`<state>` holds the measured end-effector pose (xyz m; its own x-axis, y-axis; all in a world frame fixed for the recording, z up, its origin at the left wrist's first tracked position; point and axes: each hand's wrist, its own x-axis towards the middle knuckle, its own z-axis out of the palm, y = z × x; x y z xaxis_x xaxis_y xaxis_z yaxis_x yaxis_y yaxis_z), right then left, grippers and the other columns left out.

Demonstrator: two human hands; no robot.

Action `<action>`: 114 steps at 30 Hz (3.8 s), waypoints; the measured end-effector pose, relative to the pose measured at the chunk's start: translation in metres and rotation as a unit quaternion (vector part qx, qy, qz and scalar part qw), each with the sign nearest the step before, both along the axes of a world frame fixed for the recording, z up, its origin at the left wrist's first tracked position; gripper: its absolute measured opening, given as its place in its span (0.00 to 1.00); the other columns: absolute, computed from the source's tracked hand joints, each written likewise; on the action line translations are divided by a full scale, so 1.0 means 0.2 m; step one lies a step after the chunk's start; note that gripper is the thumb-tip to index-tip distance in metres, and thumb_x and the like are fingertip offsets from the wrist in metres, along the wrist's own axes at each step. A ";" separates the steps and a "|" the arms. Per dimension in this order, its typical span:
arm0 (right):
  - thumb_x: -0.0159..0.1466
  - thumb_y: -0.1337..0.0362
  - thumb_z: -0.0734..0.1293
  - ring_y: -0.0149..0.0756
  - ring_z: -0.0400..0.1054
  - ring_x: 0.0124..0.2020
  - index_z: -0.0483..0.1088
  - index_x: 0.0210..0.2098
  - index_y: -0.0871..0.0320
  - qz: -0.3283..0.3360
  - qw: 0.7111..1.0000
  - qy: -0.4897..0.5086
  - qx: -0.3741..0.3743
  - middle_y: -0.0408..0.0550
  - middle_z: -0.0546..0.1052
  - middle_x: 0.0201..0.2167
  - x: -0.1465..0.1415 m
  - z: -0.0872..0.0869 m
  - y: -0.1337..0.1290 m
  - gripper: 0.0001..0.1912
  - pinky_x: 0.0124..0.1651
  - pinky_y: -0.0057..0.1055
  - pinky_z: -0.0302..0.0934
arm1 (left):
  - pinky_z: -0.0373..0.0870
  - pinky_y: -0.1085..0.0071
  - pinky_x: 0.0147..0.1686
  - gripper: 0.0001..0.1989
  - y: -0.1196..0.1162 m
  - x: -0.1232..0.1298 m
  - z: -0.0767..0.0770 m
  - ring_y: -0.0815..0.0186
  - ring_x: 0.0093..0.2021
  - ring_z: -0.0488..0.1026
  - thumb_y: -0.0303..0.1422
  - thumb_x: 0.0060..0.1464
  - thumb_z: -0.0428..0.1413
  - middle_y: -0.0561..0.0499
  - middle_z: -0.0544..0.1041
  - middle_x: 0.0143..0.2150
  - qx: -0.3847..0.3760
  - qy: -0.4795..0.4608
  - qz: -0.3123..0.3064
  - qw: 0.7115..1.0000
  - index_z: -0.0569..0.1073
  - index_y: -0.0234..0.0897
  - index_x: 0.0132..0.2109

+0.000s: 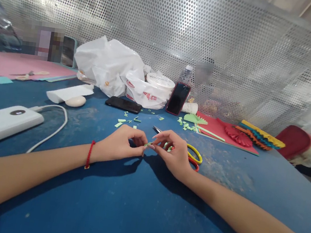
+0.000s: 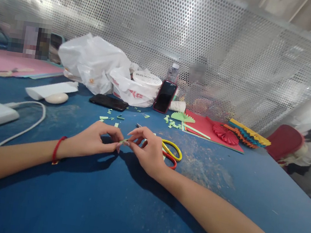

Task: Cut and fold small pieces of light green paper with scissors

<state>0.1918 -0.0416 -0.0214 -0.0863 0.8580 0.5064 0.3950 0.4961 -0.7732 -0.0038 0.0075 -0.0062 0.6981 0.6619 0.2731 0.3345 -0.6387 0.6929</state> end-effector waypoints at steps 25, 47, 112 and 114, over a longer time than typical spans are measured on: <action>0.55 0.58 0.76 0.32 0.73 0.29 0.69 0.35 0.56 0.041 0.997 0.061 -0.036 0.42 0.78 0.28 0.02 0.02 0.01 0.15 0.27 0.25 0.60 | 0.63 0.78 0.30 0.09 -0.01 -0.04 0.02 0.71 0.26 0.72 0.35 0.61 0.50 0.56 0.75 0.25 0.107 0.027 -0.057 0.992 0.73 0.35 0.39; 0.60 0.66 0.71 0.33 0.74 0.31 0.67 0.44 0.53 0.056 0.997 -0.046 0.017 0.43 0.79 0.32 0.00 0.00 -0.03 0.14 0.32 0.27 0.63 | 0.54 0.77 0.22 0.15 -0.02 -0.01 -0.01 0.74 0.17 0.59 0.39 0.53 0.59 0.58 0.64 0.14 -0.003 -0.005 0.004 1.000 0.70 0.33 0.25; 0.53 0.71 0.69 0.44 0.67 0.53 0.74 0.39 0.56 -0.024 0.989 -0.135 -0.062 0.50 0.76 0.46 0.30 0.08 0.20 0.13 0.59 0.45 0.56 | 0.62 0.77 0.27 0.17 -0.01 -0.01 -0.01 0.71 0.21 0.69 0.44 0.61 0.53 0.54 0.73 0.20 0.002 0.023 -0.023 0.999 0.76 0.33 0.37; 0.51 0.72 0.70 0.43 0.69 0.45 0.75 0.35 0.57 -0.029 0.983 -0.155 -0.091 0.49 0.77 0.40 0.34 0.08 0.23 0.11 0.53 0.42 0.61 | 0.62 0.77 0.27 0.17 -0.01 -0.02 -0.01 0.71 0.21 0.69 0.44 0.61 0.53 0.54 0.73 0.20 0.002 0.025 -0.023 0.999 0.76 0.33 0.37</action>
